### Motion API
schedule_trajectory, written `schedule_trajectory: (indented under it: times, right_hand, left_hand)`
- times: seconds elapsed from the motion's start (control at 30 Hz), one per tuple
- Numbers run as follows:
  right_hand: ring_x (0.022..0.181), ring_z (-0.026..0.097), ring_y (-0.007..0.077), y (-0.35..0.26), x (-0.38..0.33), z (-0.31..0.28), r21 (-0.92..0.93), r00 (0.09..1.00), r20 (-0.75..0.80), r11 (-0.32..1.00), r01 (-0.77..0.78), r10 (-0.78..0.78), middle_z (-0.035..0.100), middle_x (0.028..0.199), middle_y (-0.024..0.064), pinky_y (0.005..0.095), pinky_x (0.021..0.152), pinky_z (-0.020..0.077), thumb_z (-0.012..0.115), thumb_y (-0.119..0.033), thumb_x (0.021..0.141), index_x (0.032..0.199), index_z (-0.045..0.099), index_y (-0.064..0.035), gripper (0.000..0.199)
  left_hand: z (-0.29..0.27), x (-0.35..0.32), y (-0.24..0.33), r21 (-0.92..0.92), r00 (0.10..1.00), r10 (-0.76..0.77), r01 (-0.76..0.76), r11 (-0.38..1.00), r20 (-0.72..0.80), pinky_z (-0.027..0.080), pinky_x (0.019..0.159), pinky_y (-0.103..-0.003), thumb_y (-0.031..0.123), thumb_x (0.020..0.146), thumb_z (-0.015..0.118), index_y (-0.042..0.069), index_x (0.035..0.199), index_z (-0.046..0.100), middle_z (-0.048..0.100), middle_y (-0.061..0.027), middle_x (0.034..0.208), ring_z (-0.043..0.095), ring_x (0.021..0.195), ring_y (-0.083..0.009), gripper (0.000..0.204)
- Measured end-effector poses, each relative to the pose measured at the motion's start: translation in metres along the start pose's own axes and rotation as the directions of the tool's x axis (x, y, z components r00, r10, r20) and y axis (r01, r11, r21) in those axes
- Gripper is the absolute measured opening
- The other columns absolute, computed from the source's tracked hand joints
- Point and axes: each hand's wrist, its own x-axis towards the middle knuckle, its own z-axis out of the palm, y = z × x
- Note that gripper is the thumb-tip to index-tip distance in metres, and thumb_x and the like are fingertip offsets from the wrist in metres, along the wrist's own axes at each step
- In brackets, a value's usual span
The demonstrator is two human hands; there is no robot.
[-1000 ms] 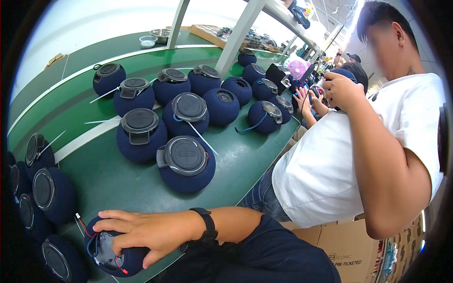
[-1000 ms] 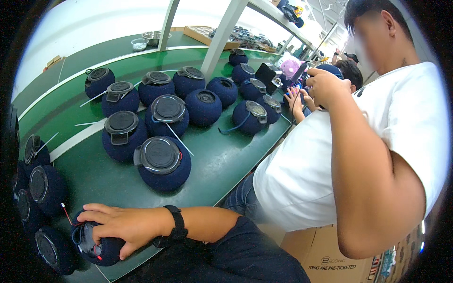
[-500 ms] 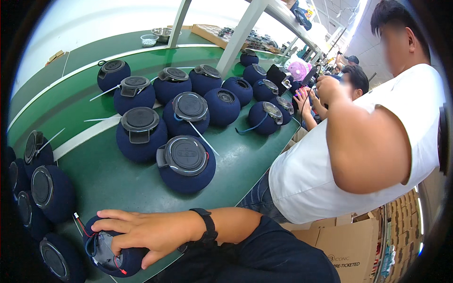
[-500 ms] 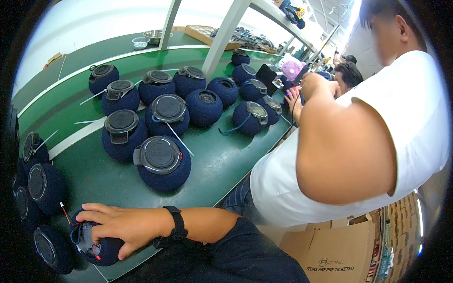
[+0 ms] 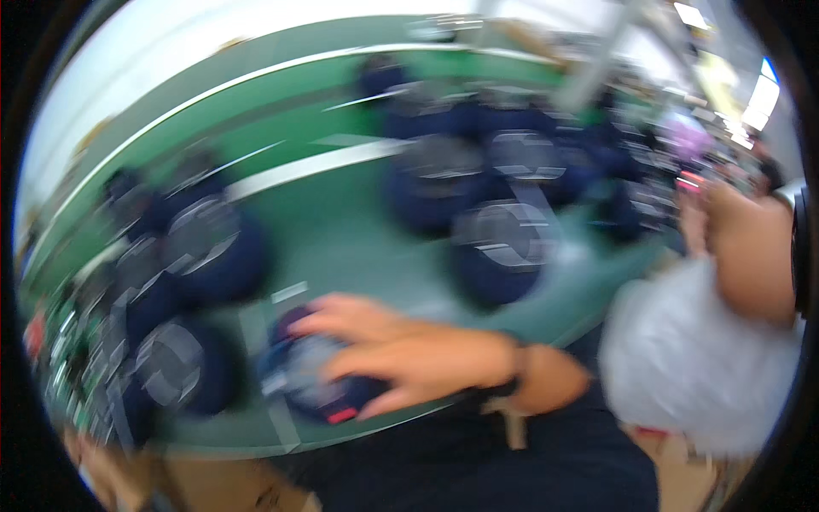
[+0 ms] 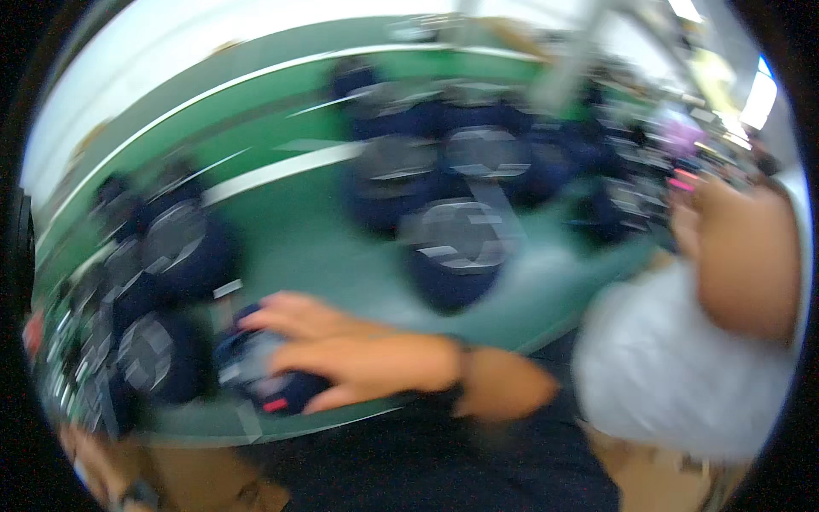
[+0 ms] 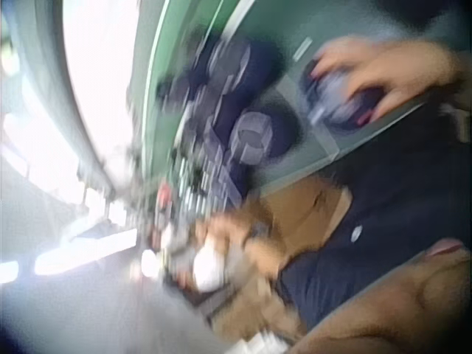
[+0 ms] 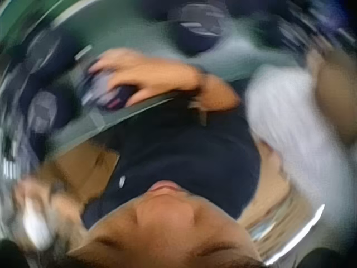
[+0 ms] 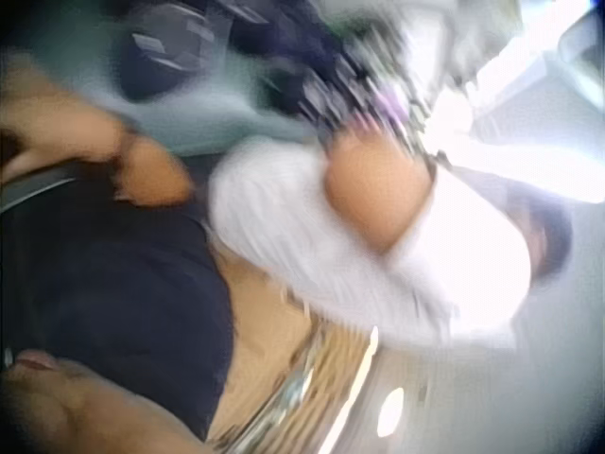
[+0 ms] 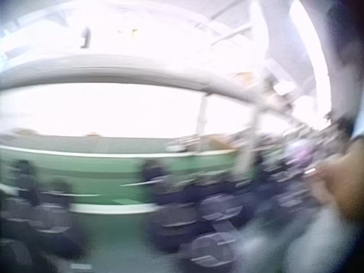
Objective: Connecting circuit boards and wires to assemble spherical electronic speakers on a factory production line.
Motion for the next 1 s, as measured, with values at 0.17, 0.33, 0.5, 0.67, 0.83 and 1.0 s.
schedule_trajectory:
  times: [0.17,0.33,0.5,0.67,0.83,1.0]
  right_hand:
    - [0.149,0.032,0.05,-0.015,0.008,-0.007,-0.115,0.985,0.044,0.98,-0.161,0.167,0.041,0.156,0.0207,0.0586,0.119,0.0307,0.096,-0.027,0.062,0.11,0.067,-0.0132,0.058]
    - [0.148,0.033,0.0499,-0.013,0.014,0.003,-0.133,0.979,-0.01,0.97,-0.204,0.204,0.043,0.154,0.0235,0.057,0.119,0.0287,0.098,-0.031,0.057,0.103,0.069,-0.0113,0.058]
    - [0.146,0.037,0.0492,-0.009,0.013,0.003,-0.127,0.98,-0.028,0.972,-0.197,0.195,0.044,0.152,0.0229,0.0568,0.118,0.0302,0.097,-0.036,0.057,0.102,0.071,-0.0117,0.057]
    - [0.147,0.036,0.047,-0.014,0.016,-0.003,-0.117,0.981,0.003,0.975,-0.19,0.192,0.046,0.153,0.0202,0.0556,0.119,0.0314,0.096,-0.034,0.063,0.103,0.073,-0.0124,0.052]
    - [0.146,0.036,0.046,-0.012,0.016,-0.006,-0.103,0.991,0.009,0.986,-0.13,0.132,0.046,0.153,0.0187,0.0539,0.119,0.0324,0.09,-0.031,0.075,0.11,0.071,-0.0126,0.044]
    - [0.14,0.045,0.0442,-0.013,0.018,-0.002,-0.07,0.991,-0.125,0.996,-0.052,0.043,0.058,0.142,0.0155,0.052,0.116,0.0366,0.087,-0.021,0.078,0.108,0.075,-0.011,0.033]
  left_hand:
    - [-0.042,-0.029,0.023,-0.157,0.997,-0.02,0.009,0.988,-0.069,0.057,0.077,-0.039,0.023,0.104,0.062,0.012,0.145,0.045,0.058,-0.005,0.136,0.062,0.107,-0.0193,0.046]
    - [-0.037,-0.052,0.068,-0.398,0.999,-0.009,-0.004,0.917,-0.031,0.054,0.083,-0.032,0.019,0.101,0.067,0.009,0.154,0.036,0.058,-0.0036,0.136,0.061,0.111,-0.0136,0.062]
    - [-0.046,-0.056,0.105,-0.503,0.985,0.121,-0.169,0.847,-0.126,0.054,0.089,-0.035,0.012,0.1,0.068,0.007,0.147,0.043,0.063,-0.0066,0.128,0.064,0.11,-0.0185,0.053]
    - [-0.059,-0.099,0.176,-0.755,0.943,0.318,-0.278,0.594,-0.098,0.052,0.105,-0.045,0.013,0.104,0.06,0.014,0.155,0.039,0.056,-0.0097,0.145,0.059,0.128,-0.0261,0.055]
    - [-0.006,-0.207,0.232,-0.752,0.931,0.351,-0.157,0.641,0.104,0.052,0.101,-0.038,0.019,0.106,0.057,0.009,0.156,0.036,0.058,-0.0097,0.14,0.058,0.126,-0.0234,0.055]
    - [0.067,-0.302,0.253,-0.688,0.807,0.397,0.016,0.726,0.437,0.046,0.111,-0.04,0.02,0.09,0.074,-0.005,0.155,0.032,0.05,-0.014,0.149,0.056,0.131,-0.0248,0.081]
